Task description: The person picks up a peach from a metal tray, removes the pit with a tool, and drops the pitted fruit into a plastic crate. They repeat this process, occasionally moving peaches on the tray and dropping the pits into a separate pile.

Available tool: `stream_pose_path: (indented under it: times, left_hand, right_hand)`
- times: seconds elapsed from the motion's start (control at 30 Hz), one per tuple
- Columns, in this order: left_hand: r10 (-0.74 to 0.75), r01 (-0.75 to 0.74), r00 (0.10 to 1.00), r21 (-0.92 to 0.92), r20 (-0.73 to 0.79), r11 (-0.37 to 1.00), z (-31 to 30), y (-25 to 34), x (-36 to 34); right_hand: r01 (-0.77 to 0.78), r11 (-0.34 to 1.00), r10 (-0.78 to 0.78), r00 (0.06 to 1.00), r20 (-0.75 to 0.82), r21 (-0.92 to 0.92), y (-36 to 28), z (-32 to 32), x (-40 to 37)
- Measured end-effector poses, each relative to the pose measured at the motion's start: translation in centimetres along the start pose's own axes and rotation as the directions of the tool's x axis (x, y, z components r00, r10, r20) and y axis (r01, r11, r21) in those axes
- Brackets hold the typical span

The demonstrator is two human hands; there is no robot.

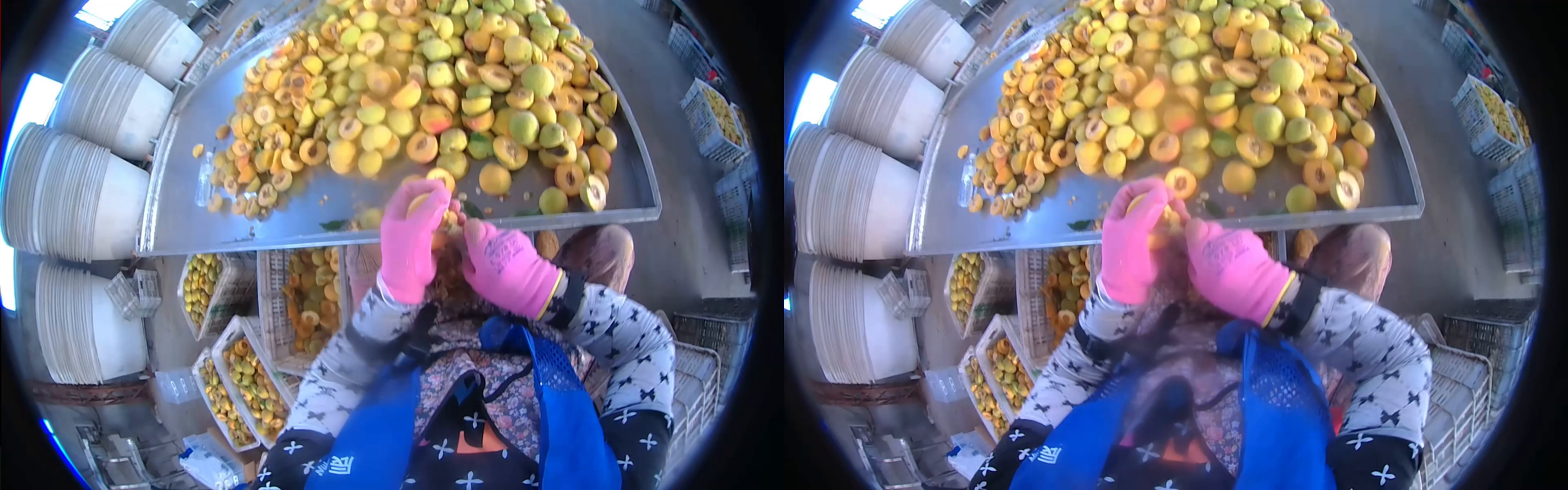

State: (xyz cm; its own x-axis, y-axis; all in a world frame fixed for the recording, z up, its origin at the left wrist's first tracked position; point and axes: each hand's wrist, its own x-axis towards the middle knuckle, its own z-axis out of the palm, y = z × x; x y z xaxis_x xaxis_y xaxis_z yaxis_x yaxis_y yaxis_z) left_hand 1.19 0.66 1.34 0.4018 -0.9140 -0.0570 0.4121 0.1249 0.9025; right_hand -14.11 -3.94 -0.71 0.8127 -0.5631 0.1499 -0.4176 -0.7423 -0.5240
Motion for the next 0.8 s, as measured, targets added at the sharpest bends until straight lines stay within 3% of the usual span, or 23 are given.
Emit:
stream_pose_path:
  times: [0.1,0.13,0.23,0.27,0.33,0.37,0.43,0.47,0.57,0.67,0.7,0.77,0.8]
  left_hand:
    - [-0.116,0.107,0.991,-0.115,-0.068,0.988,-0.2,-0.2,0.1]
    - [-0.043,0.026,0.990,-0.131,-0.132,0.991,0.0,-0.6,0.2]
    - [-0.045,0.025,0.986,-0.126,-0.159,0.992,0.1,-0.6,0.3]
    - [-0.074,0.059,0.989,-0.113,-0.129,0.992,-0.3,-0.6,0.3]
    - [-0.131,0.125,0.989,-0.082,-0.071,0.989,-1.2,-0.5,0.3]
    - [-0.062,0.052,0.991,-0.090,-0.118,0.995,-0.8,-0.7,0.4]
    - [0.076,-0.100,0.972,-0.101,-0.222,0.990,0.2,-1.7,0.4]
    - [0.057,-0.086,0.967,-0.107,-0.249,0.991,0.4,-1.5,0.4]
    - [-0.116,0.088,0.985,0.202,0.132,0.975,-3.0,-1.1,1.2]
    - [-0.225,0.182,0.968,0.300,0.113,0.936,-2.7,-0.1,1.4]
    - [-0.127,0.131,0.991,0.204,-0.032,0.970,-1.9,-0.6,1.1]
    - [0.038,-0.024,0.943,0.046,-0.330,0.999,0.4,-2.2,0.3]
    - [0.018,-0.024,0.929,-0.010,-0.370,1.000,0.7,-2.1,0.4]
  right_hand:
    - [0.018,0.974,-0.011,1.000,-0.029,0.225,-0.1,1.3,0.1]
    - [0.002,0.932,0.009,1.000,-0.029,0.362,-0.9,0.9,0.2]
    - [0.105,0.836,-0.058,0.993,-0.104,0.538,-1.4,1.3,0.2]
    - [0.057,0.798,-0.048,0.998,-0.031,0.600,-0.9,1.3,0.1]
    - [0.076,0.859,-0.071,0.997,-0.028,0.507,-0.6,2.2,-0.2]
    - [0.085,0.888,-0.080,0.996,-0.030,0.453,-0.6,2.4,-0.1]
    - [-0.076,0.924,0.049,0.996,0.081,0.374,-1.2,1.9,0.4]
    - [-0.154,0.933,0.116,0.984,0.135,0.326,-1.4,1.7,0.6]
    - [-0.133,0.888,0.079,0.987,0.138,0.440,-0.9,1.7,0.0]
    - [-0.116,0.815,0.099,0.993,0.061,0.567,-0.8,3.0,-0.5]
    - [-0.170,0.811,0.131,0.985,0.108,0.560,-1.0,2.9,-0.4]
    - [-0.271,0.797,0.199,0.962,0.189,0.540,-1.3,2.6,0.2]
    - [-0.270,0.789,0.198,0.962,0.188,0.552,-1.2,2.6,0.4]
